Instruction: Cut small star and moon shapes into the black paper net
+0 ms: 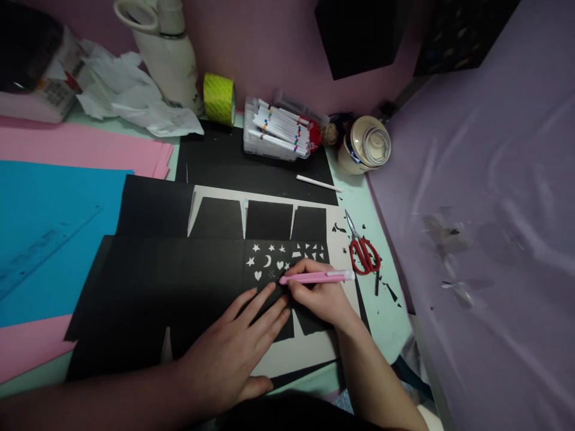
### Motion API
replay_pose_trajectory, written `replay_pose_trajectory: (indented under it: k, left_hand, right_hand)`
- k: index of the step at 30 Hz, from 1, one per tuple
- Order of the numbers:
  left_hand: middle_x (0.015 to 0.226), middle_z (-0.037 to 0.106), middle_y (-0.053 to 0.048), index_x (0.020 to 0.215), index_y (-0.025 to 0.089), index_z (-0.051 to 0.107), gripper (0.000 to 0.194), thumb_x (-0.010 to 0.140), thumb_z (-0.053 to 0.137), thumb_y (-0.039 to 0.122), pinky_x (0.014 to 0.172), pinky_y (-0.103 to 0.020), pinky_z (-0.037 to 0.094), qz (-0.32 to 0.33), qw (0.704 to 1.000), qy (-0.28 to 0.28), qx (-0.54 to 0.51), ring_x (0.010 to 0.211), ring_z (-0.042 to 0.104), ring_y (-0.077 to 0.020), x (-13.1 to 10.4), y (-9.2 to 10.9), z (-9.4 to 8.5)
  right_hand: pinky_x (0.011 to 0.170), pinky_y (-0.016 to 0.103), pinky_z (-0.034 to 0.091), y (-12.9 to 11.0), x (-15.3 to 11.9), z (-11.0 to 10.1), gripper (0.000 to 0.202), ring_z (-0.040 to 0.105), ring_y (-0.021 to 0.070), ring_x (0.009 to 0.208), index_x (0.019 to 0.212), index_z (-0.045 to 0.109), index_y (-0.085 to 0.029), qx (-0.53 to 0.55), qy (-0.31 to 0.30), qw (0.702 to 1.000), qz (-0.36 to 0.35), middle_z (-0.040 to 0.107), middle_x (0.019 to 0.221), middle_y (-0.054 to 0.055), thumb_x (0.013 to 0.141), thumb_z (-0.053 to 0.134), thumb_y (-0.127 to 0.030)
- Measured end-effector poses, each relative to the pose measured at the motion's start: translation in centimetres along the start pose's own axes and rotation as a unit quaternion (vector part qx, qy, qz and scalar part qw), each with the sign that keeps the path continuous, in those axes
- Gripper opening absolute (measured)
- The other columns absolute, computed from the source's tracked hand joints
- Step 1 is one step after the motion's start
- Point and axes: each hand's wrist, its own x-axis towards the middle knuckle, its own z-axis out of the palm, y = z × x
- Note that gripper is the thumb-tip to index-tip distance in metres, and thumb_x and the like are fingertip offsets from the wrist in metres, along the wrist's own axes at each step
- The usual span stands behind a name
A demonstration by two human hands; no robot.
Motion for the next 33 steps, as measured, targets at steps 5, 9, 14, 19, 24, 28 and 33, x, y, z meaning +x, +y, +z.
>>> replay_pose_trajectory:
  k: [5,9,14,19,24,28,33]
  left_hand:
    - [0.155,0.034,-0.012,0.143,0.012,0.042,0.08,0.085,0.047,0.066,0.115,-0.046,-0.008,-0.002,1.0,-0.002,-0.002,0.146,0.012,-0.0348,0.0,-0.01,-0.05]
    - [0.156,0.034,-0.013,0.144,0.011,0.041,0.08,0.085,0.048,0.065,0.116,-0.046,-0.009,-0.003,1.0,-0.004,-0.004,0.146,0.011,-0.0347,0.06,-0.04,0.08]
    - [0.156,0.033,-0.013,0.144,0.011,0.041,0.081,0.085,0.049,0.066,0.116,-0.046,-0.008,-0.004,1.0,-0.003,-0.004,0.146,0.011,-0.0346,0.06,0.04,0.26]
    - [0.155,0.034,-0.013,0.143,0.011,0.043,0.081,0.084,0.049,0.066,0.116,-0.046,-0.008,-0.003,1.0,-0.003,-0.005,0.146,0.011,-0.0351,0.02,0.05,0.17]
    - [0.155,0.034,-0.014,0.143,0.01,0.043,0.081,0.084,0.05,0.066,0.116,-0.046,-0.008,0.0,1.0,-0.002,-0.004,0.146,0.011,-0.0353,0.06,-0.01,0.04]
    - [0.155,0.034,-0.014,0.144,0.01,0.041,0.082,0.084,0.05,0.066,0.116,-0.046,-0.008,0.0,1.0,-0.003,-0.004,0.146,0.011,-0.0354,0.1,0.0,0.12]
    - [0.156,0.033,-0.013,0.144,0.011,0.041,0.081,0.085,0.048,0.066,0.116,-0.047,-0.005,-0.003,1.0,-0.009,0.002,0.147,0.01,-0.0349,0.05,0.05,0.15]
  right_hand:
    - [0.063,0.023,0.053,-0.05,0.03,0.04,0.008,0.069,0.0149,0.072,0.082,0.07,-0.02,0.004,0.001,1.0,0.0,0.074,0.081,0.002,0.079,0.063,-0.017]
    - [0.062,0.023,0.053,-0.12,0.07,0.04,0.008,0.069,0.0148,0.071,0.082,0.07,-0.02,0.004,0.002,1.0,0.002,0.074,0.081,0.002,0.079,0.063,-0.017]
    - [0.062,0.022,0.053,-0.02,-0.03,-0.02,0.008,0.068,0.0143,0.071,0.083,0.07,-0.02,0.011,0.003,1.0,0.001,0.074,0.081,0.002,0.079,0.063,-0.017]
    - [0.062,0.023,0.053,-0.02,-0.05,0.01,0.007,0.068,0.0144,0.071,0.082,0.07,-0.02,0.003,0.002,1.0,0.006,0.074,0.081,0.002,0.079,0.063,-0.018]
    - [0.062,0.023,0.053,-0.07,-0.08,0.02,0.008,0.068,0.0142,0.071,0.083,0.07,-0.02,0.007,0.002,1.0,0.013,0.074,0.081,0.002,0.079,0.063,-0.017]
    - [0.06,0.022,0.053,-0.02,-0.04,0.16,0.008,0.068,0.0143,0.07,0.082,0.069,-0.019,0.008,0.002,1.0,0.011,0.074,0.08,0.002,0.079,0.062,-0.017]
    - [0.061,0.024,0.053,0.06,-0.01,0.42,0.006,0.068,0.0149,0.07,0.08,0.068,-0.019,0.013,0.013,1.0,0.006,0.074,0.079,0.003,0.077,0.063,-0.017]
